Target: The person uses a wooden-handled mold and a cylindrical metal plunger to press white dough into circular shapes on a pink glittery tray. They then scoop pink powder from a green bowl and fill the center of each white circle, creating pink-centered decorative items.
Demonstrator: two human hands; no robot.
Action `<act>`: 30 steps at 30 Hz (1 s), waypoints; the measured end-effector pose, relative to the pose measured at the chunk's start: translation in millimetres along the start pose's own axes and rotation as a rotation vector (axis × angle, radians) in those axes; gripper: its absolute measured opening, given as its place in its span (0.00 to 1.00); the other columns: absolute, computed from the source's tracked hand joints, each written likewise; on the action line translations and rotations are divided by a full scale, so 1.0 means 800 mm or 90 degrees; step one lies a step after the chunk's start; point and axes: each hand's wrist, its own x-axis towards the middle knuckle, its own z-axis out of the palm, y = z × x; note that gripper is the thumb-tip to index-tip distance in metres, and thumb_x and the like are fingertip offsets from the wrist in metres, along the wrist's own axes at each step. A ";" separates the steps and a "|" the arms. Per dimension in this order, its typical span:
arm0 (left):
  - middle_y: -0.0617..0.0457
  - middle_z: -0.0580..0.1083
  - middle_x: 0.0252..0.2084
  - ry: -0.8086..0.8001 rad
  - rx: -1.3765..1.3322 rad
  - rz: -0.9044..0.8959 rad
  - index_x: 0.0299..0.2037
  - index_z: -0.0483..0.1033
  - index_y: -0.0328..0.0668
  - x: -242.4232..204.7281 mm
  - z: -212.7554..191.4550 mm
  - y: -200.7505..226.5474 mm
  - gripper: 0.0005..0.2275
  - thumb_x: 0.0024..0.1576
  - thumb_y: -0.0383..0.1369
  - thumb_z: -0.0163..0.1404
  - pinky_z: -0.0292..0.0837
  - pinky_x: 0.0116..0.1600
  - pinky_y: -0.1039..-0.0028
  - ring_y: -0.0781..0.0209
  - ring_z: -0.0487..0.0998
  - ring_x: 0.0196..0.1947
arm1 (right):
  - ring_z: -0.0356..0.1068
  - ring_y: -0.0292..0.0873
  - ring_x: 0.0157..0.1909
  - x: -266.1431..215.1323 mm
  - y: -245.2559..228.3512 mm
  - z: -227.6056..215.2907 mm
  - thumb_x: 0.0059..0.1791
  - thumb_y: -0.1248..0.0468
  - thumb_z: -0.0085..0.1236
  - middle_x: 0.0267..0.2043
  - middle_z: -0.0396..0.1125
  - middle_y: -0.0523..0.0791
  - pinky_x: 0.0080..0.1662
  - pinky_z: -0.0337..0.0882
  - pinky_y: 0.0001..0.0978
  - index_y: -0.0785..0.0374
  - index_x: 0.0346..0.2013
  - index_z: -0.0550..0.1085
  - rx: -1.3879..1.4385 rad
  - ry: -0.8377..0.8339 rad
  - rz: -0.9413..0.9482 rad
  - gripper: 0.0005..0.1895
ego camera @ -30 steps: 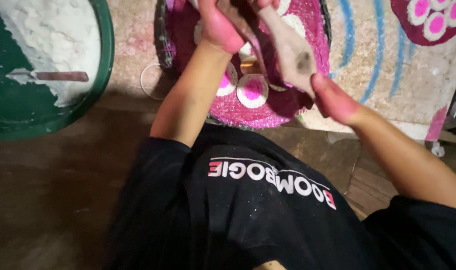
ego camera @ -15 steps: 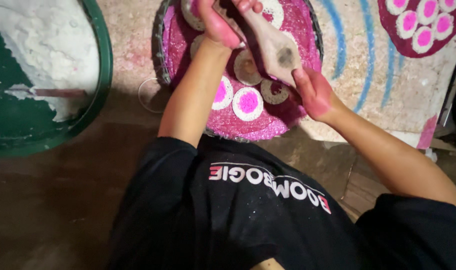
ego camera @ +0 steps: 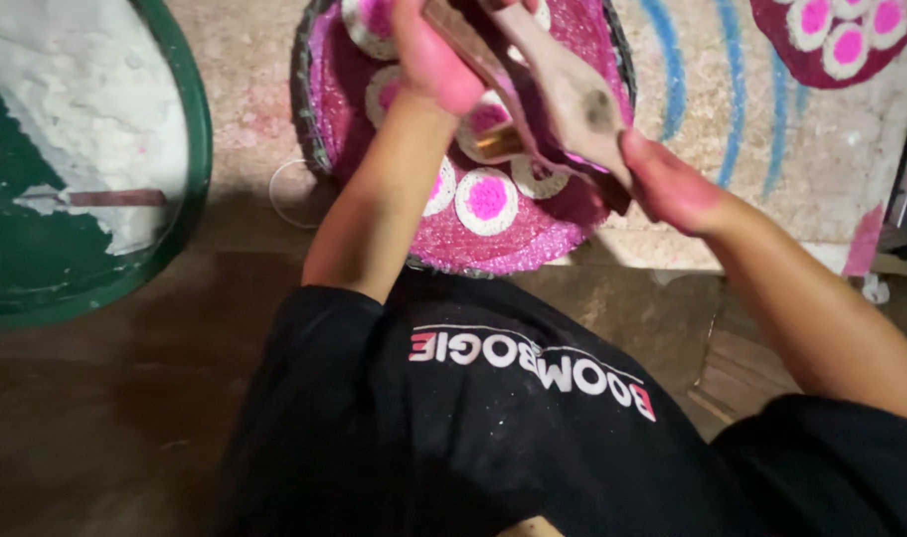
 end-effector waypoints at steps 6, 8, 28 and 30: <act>0.56 0.65 0.29 -0.187 -0.191 -0.026 0.29 0.66 0.42 -0.001 0.018 -0.070 0.18 0.63 0.48 0.38 0.69 0.52 0.60 0.58 0.69 0.34 | 0.68 0.41 0.25 -0.056 0.009 -0.010 0.57 0.36 0.27 0.23 0.69 0.46 0.30 0.69 0.34 0.67 0.33 0.74 -0.029 0.138 0.122 0.40; 0.57 0.65 0.28 -0.217 -0.171 0.000 0.29 0.66 0.44 0.005 0.012 -0.081 0.18 0.64 0.49 0.39 0.69 0.50 0.62 0.60 0.69 0.32 | 0.67 0.39 0.26 -0.058 0.006 0.004 0.58 0.38 0.31 0.24 0.67 0.46 0.31 0.69 0.34 0.68 0.35 0.73 -0.104 0.188 0.083 0.36; 0.57 0.64 0.24 -0.251 -0.092 0.058 0.26 0.65 0.46 0.061 -0.042 -0.082 0.20 0.63 0.52 0.40 0.68 0.45 0.62 0.60 0.67 0.27 | 0.67 0.36 0.27 -0.023 -0.008 -0.012 0.59 0.39 0.24 0.25 0.68 0.42 0.32 0.68 0.32 0.65 0.35 0.74 -0.055 0.137 -0.088 0.37; 0.57 0.64 0.23 -0.240 -0.081 0.030 0.26 0.65 0.46 0.072 -0.041 -0.083 0.20 0.63 0.52 0.40 0.68 0.44 0.62 0.59 0.67 0.27 | 0.67 0.37 0.27 -0.024 -0.005 -0.041 0.59 0.39 0.21 0.25 0.69 0.43 0.33 0.68 0.33 0.65 0.31 0.75 -0.072 0.104 -0.087 0.40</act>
